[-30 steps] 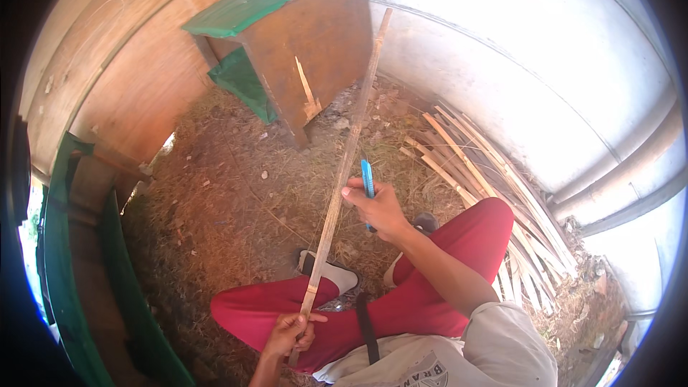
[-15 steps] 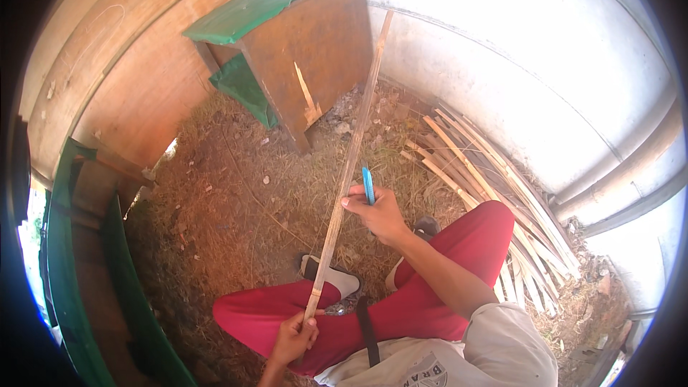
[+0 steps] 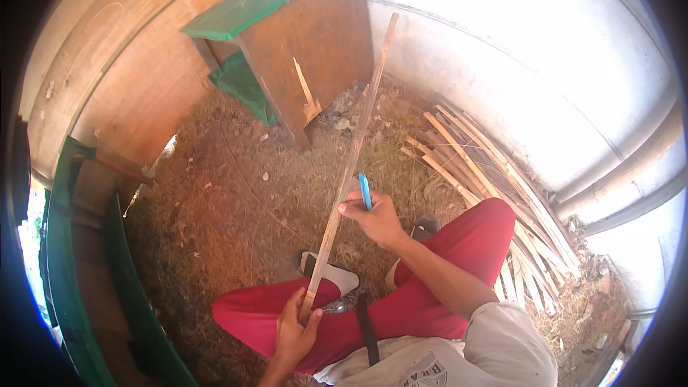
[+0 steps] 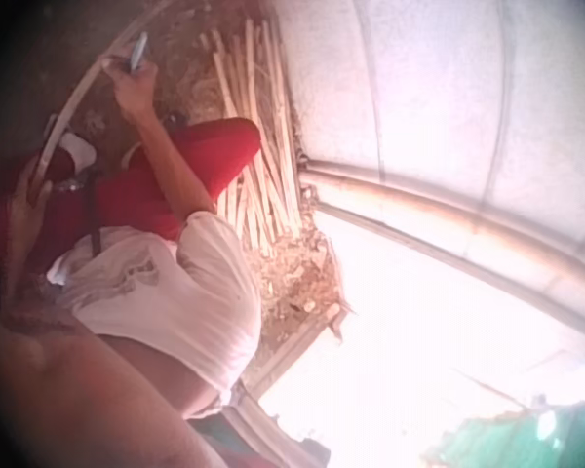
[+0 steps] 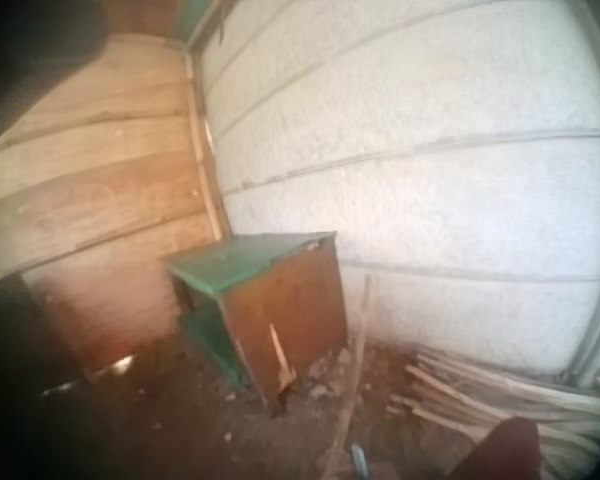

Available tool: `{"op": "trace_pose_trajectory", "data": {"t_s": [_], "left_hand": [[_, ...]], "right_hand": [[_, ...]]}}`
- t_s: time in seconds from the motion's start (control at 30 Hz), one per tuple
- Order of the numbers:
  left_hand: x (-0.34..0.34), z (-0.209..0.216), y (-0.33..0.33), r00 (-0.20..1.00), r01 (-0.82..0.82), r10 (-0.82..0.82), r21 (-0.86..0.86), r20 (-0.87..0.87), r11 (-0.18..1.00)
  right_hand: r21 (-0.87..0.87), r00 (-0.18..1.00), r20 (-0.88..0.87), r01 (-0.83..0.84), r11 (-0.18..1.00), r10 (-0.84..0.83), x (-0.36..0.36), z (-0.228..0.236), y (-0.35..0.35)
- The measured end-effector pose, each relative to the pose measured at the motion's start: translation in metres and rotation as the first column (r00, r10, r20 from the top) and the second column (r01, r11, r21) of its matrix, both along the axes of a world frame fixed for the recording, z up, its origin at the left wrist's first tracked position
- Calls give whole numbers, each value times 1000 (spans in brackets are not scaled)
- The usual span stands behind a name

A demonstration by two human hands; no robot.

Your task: The person sits on the ground and uses a knife to shave and smooth a long thin wooden stick. They rotate the stick and scrape along its length to remove splinters and create a tapered end.

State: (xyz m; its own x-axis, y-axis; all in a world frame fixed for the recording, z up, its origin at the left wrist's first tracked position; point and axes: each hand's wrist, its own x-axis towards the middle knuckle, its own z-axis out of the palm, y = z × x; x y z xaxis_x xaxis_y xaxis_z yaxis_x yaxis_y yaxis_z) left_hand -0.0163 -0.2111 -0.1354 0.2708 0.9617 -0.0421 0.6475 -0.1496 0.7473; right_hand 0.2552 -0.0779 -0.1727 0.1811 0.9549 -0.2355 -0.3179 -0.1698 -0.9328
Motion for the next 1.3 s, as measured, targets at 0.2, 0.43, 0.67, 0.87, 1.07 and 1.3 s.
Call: {"op": "trace_pose_trajectory", "data": {"t_s": [0.2,0.43,0.67,0.87,1.07,1.3], "left_hand": [[12,5,7,998,-55,55,-27,20,998],[16,-6,9,987,-135,140,-76,77,988],[25,-11,7,993,-33,58,222,-105,974],[29,-12,7,968,4,76,318,-238,948],[29,-16,6,956,14,103,395,-273,919],[33,-14,8,972,-52,124,329,-201,943]], "right_hand": [[27,997,-64,55,998,-54,0,-2,4],[98,995,-14,103,990,-102,3,-5,12],[48,998,-26,62,997,-60,10,-4,10],[59,995,-37,96,994,-94,8,-2,11],[48,993,-88,85,995,-81,10,-4,10],[22,983,-163,92,995,-87,14,-5,12]]}}
